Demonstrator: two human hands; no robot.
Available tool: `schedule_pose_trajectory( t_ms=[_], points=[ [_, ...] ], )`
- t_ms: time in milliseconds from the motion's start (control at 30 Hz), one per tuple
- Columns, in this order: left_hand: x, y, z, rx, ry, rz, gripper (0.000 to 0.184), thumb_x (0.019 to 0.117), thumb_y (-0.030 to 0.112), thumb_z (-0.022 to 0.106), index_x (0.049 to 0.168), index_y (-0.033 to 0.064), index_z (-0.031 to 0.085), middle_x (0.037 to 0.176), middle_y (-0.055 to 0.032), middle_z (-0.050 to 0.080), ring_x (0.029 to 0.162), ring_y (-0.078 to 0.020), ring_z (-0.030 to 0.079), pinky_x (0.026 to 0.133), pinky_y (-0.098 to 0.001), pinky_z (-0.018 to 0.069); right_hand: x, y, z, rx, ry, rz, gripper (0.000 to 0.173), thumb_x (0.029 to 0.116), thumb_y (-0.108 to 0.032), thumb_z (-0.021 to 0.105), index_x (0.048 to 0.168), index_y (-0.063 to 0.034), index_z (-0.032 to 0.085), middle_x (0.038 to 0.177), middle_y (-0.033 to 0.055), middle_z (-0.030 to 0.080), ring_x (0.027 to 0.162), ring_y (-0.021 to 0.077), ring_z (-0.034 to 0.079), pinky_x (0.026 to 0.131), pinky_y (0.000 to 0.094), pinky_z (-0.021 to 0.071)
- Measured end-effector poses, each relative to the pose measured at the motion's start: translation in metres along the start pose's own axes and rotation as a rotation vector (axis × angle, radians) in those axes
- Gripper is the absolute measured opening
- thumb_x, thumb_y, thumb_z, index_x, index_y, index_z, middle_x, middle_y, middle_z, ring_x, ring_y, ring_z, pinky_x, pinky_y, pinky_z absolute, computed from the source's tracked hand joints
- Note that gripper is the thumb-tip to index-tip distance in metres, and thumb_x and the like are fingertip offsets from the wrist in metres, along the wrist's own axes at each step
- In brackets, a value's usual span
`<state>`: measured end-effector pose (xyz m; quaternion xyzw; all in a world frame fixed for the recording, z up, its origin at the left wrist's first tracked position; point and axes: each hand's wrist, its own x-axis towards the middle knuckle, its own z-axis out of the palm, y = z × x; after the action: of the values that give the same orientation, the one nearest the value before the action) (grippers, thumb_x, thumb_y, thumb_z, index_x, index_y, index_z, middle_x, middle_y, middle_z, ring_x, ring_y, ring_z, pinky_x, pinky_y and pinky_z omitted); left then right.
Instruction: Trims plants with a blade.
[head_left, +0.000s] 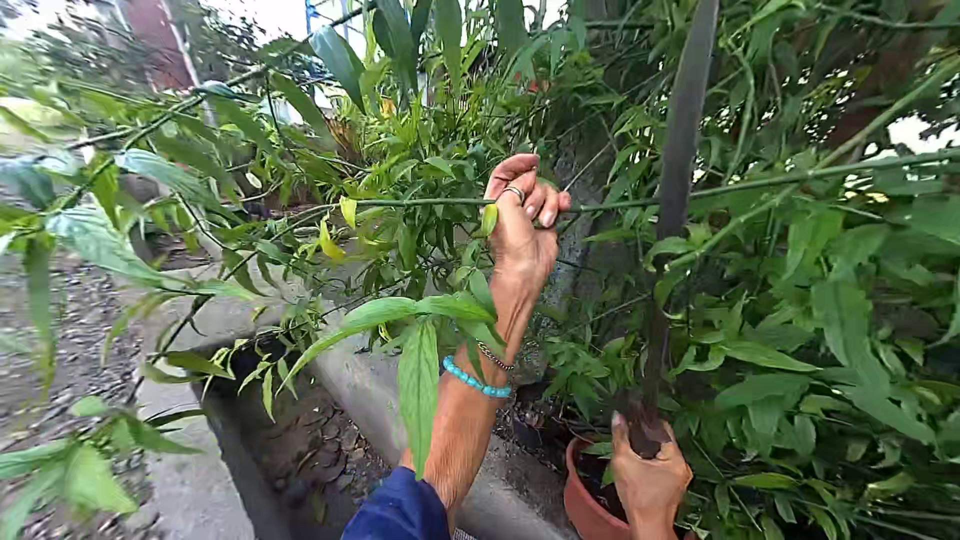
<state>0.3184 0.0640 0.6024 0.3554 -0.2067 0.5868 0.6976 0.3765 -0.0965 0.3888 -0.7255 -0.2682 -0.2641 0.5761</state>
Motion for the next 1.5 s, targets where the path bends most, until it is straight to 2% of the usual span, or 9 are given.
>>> schedule_pose_trajectory(
  t_ms=[133, 267, 400, 533, 700, 967, 1267, 1367, 1500],
  points=[
    [-0.025, 0.002, 0.0, 0.08, -0.044, -0.001, 0.017, 0.105, 0.004, 0.036, 0.098, 0.0118, 0.049, 0.052, 0.0056, 0.026, 0.037, -0.005, 0.025, 0.038, -0.0165, 0.0294, 0.039, -0.016, 0.015, 0.027, -0.003, -0.047, 0.037, 0.0911, -0.011, 0.071, 0.116, 0.016, 0.066, 0.095, 0.0311, 0.071, 0.084, 0.0402, 0.071, 0.08, 0.0549, 0.055],
    [-0.031, 0.013, 0.019, 0.204, -0.083, 0.051, 0.018, 0.1051, 0.003, 0.036, 0.094, 0.0122, 0.048, 0.051, 0.0062, 0.025, 0.036, -0.0046, 0.025, 0.038, -0.0162, 0.0309, 0.057, -0.027, 0.038, 0.064, 0.01, -0.035, 0.032, 0.0905, -0.01, 0.07, 0.11, 0.0155, 0.068, 0.088, 0.028, 0.071, 0.079, 0.037, 0.071, 0.077, 0.0522, 0.0554],
    [-0.036, 0.015, 0.038, 0.402, -0.159, 0.109, 0.02, 0.1034, 0.001, 0.036, 0.095, 0.0088, 0.052, 0.054, 0.005, 0.033, 0.04, -0.0053, 0.034, 0.041, -0.0164, 0.0358, 0.075, -0.049, 0.043, 0.103, -0.16, 0.132, 0.036, 0.0944, -0.011, 0.071, 0.12, 0.013, 0.064, 0.104, 0.0315, 0.069, 0.099, 0.0429, 0.068, 0.092, 0.0581, 0.0513],
    [-0.041, 0.019, 0.053, 0.472, -0.199, 0.155, 0.02, 0.1056, 0.004, 0.036, 0.093, 0.0103, 0.05, 0.054, 0.0046, 0.032, 0.039, -0.0056, 0.031, 0.039, -0.0173, 0.0331, 0.101, -0.055, 0.049, 0.107, -0.163, 0.068, 0.038, 0.0959, -0.016, 0.07, 0.122, 0.011, 0.064, 0.113, 0.0325, 0.068, 0.108, 0.0463, 0.067, 0.096, 0.0621, 0.0497],
    [-0.048, -0.019, 0.033, 0.478, -0.122, 0.177, 0.022, 0.0955, -0.005, 0.039, 0.091, 0.0067, 0.058, 0.056, 0.0077, 0.043, 0.043, -0.0032, 0.038, 0.046, -0.0197, 0.0407, 0.157, -0.108, 0.036, 0.159, -0.275, 0.027, 0.042, 0.0923, -0.01, 0.07, 0.129, 0.0063, 0.061, 0.115, 0.0281, 0.068, 0.108, 0.0405, 0.066, 0.096, 0.0591, 0.0502],
    [-0.056, 0.015, 0.015, 0.48, -0.131, -0.011, 0.016, 0.1047, 0.004, 0.036, 0.096, 0.0109, 0.047, 0.051, 0.006, 0.025, 0.037, -0.0044, 0.026, 0.039, -0.0169, 0.0318, 0.072, -0.044, 0.032, -0.015, -0.244, 0.001, 0.039, 0.0984, -0.018, 0.065, 0.131, 0.0031, 0.06, 0.1, 0.0285, 0.07, 0.092, 0.0472, 0.07, 0.079, 0.0655, 0.0539],
    [-0.06, -0.004, 0.022, 0.45, 0.014, -0.1, 0.02, 0.1035, 0.0, 0.036, 0.099, 0.0118, 0.051, 0.05, 0.0096, 0.032, 0.037, -0.0016, 0.031, 0.039, -0.0166, 0.034, -0.081, 0.065, -0.026, -0.104, -0.131, 0.085, 0.03, 0.0813, -0.007, 0.072, 0.101, 0.0159, 0.068, 0.076, 0.0285, 0.069, 0.066, 0.0429, 0.069, 0.064, 0.0606, 0.0547],
    [-0.074, -0.007, 0.019, 0.428, 0.037, -0.073, 0.022, 0.1017, -0.002, 0.037, 0.096, 0.012, 0.053, 0.051, 0.0103, 0.033, 0.039, -0.0019, 0.032, 0.041, -0.0171, 0.035, -0.072, 0.059, -0.016, -0.07, -0.129, 0.11, 0.029, 0.0834, -0.008, 0.072, 0.103, 0.014, 0.069, 0.077, 0.0261, 0.07, 0.068, 0.0399, 0.07, 0.065, 0.0585, 0.055],
    [-0.092, 0.002, 0.016, 0.455, -0.077, 0.088, 0.023, 0.1042, 0.004, 0.037, 0.099, 0.0148, 0.057, 0.052, 0.0109, 0.034, 0.04, -0.0011, 0.033, 0.043, -0.0154, 0.0352, 0.017, -0.011, 0.025, 0.038, -0.173, 0.115, 0.029, 0.0894, -0.009, 0.07, 0.11, 0.0113, 0.069, 0.085, 0.0257, 0.071, 0.077, 0.0391, 0.07, 0.073, 0.0565, 0.0554]
  ],
)
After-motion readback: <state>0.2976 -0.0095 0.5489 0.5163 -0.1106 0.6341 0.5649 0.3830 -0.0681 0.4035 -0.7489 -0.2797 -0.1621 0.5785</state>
